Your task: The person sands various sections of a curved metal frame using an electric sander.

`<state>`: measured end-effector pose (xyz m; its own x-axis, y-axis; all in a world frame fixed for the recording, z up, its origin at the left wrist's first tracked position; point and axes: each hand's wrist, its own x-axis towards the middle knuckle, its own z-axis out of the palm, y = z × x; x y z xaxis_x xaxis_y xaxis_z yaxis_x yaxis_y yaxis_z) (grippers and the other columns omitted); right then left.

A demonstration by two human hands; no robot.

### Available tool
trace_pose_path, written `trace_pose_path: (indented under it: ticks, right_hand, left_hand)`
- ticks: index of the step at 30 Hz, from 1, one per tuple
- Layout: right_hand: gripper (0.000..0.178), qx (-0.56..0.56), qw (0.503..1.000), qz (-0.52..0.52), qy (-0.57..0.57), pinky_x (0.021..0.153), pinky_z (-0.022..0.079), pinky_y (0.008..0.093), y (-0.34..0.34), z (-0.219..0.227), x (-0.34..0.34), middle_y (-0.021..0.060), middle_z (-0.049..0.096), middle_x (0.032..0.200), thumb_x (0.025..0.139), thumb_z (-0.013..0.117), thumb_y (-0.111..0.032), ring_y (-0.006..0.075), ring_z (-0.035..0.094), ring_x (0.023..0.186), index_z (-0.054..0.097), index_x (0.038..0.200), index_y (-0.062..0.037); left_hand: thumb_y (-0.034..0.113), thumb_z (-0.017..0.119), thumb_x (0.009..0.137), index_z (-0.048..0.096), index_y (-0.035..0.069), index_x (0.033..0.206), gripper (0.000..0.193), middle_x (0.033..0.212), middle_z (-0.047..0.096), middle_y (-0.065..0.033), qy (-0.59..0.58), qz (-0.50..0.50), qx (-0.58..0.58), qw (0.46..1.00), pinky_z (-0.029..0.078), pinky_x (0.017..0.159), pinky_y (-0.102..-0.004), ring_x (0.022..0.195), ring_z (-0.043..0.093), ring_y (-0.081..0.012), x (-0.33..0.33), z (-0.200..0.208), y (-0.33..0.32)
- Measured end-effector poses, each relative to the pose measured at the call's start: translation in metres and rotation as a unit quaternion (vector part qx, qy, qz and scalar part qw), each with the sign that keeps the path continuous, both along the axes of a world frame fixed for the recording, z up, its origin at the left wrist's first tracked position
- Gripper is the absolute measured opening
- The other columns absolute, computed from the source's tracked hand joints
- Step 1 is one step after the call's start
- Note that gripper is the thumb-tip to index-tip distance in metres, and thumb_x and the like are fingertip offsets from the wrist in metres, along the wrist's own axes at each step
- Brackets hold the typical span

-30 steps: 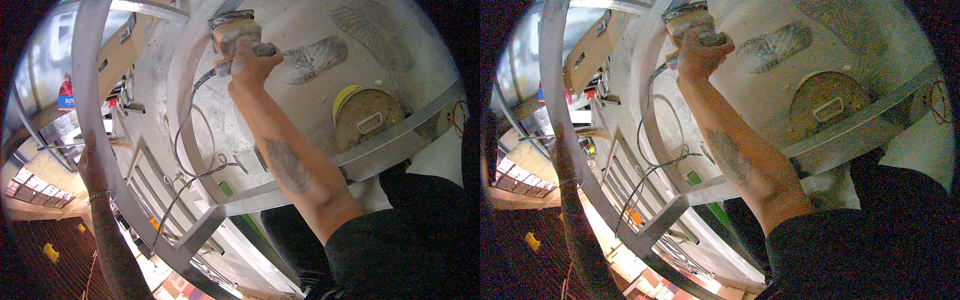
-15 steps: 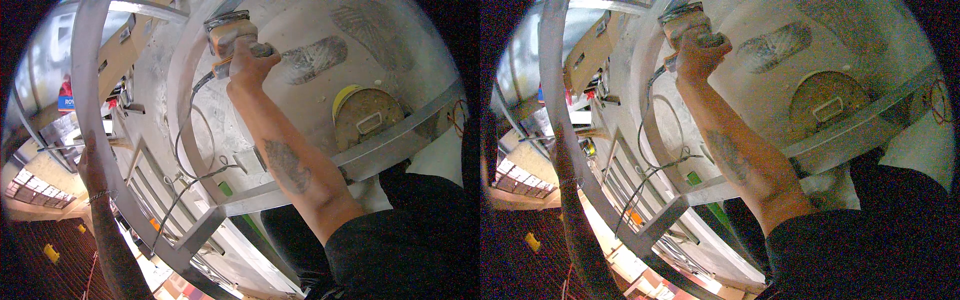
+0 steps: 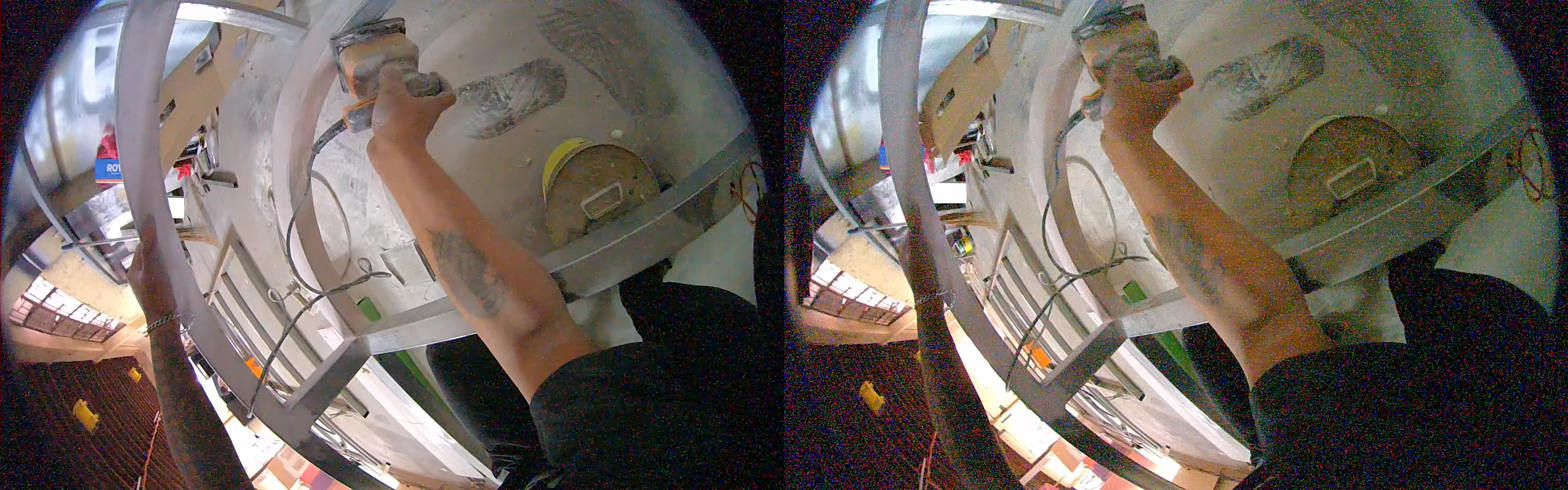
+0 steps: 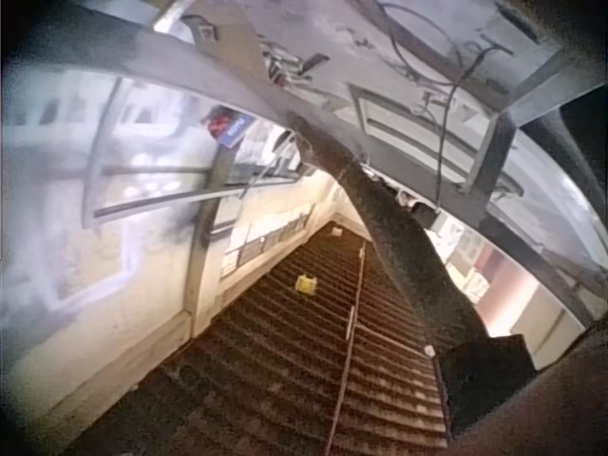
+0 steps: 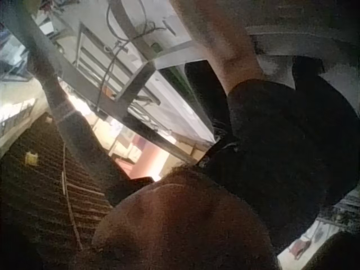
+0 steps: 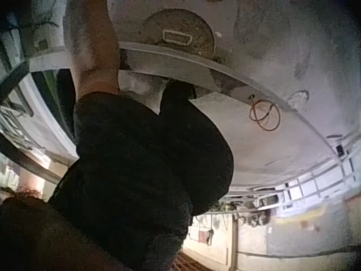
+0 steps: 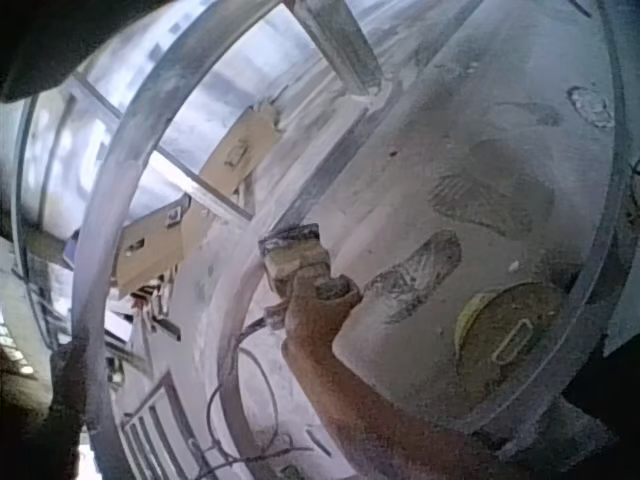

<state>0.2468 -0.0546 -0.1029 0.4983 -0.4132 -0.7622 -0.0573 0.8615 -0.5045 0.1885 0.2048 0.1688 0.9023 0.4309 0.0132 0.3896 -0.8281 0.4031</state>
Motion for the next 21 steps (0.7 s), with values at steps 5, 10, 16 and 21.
trace_pose_path:
  ticks: [5, 10, 16, 21]
  right_hand:
    - [0.07, -0.115, 0.992, -0.034, -0.051, 0.094, 0.051, 0.0358, 0.004, -0.01, 0.004, 0.0159, 0.044, 0.127, 0.084, 0.073, -0.01, 0.0259, 0.054, 0.113, 0.026, 0.135, -0.0032]
    - [0.07, -0.1, 0.995, 0.01, -0.013, 0.095, 0.052, 0.0359, 0.008, -0.002, 0.004, 0.017, 0.044, 0.127, 0.083, 0.074, -0.01, 0.0259, 0.053, 0.113, 0.027, 0.136, -0.0036]
    - [0.069, -0.062, 0.998, 0.022, -0.003, 0.096, 0.053, 0.0369, 0.004, -0.01, 0.003, 0.0157, 0.046, 0.127, 0.084, 0.074, -0.014, 0.0258, 0.056, 0.111, 0.028, 0.135, -0.0051]
    - [0.068, 0.028, 0.998, 0.054, 0.032, 0.092, 0.054, 0.0376, -0.005, 0.011, -0.007, 0.0144, 0.048, 0.126, 0.085, 0.074, -0.015, 0.0262, 0.057, 0.109, 0.028, 0.134, -0.0062]
  left_hand:
    - [0.054, 0.062, 0.095, 0.067, 0.005, 0.088, 0.05, 0.073, 0.057, 0.0014, -0.006, -0.029, -0.021, 0.999, 0.041, 0.061, -0.0243, 0.066, 0.05, -0.0077, -0.001, -0.007, 0.012]
    - [0.054, 0.062, 0.095, 0.068, 0.005, 0.089, 0.05, 0.074, 0.056, 0.0016, -0.007, -0.014, 0.004, 1.0, 0.039, 0.061, -0.0243, 0.066, 0.048, -0.0079, 0.001, 0.002, 0.014]
    - [0.055, 0.063, 0.094, 0.068, 0.004, 0.088, 0.051, 0.072, 0.056, 0.0019, -0.034, 0.001, -0.018, 0.999, 0.039, 0.059, -0.0245, 0.065, 0.05, -0.0083, 0.0, -0.007, -0.002]
    - [0.055, 0.057, 0.098, 0.07, 0.005, 0.1, 0.052, 0.081, 0.066, -0.0033, 0.023, 0.0, 0.021, 1.0, 0.047, 0.064, -0.0297, 0.067, 0.059, -0.0146, 0.003, 0.008, 0.02]
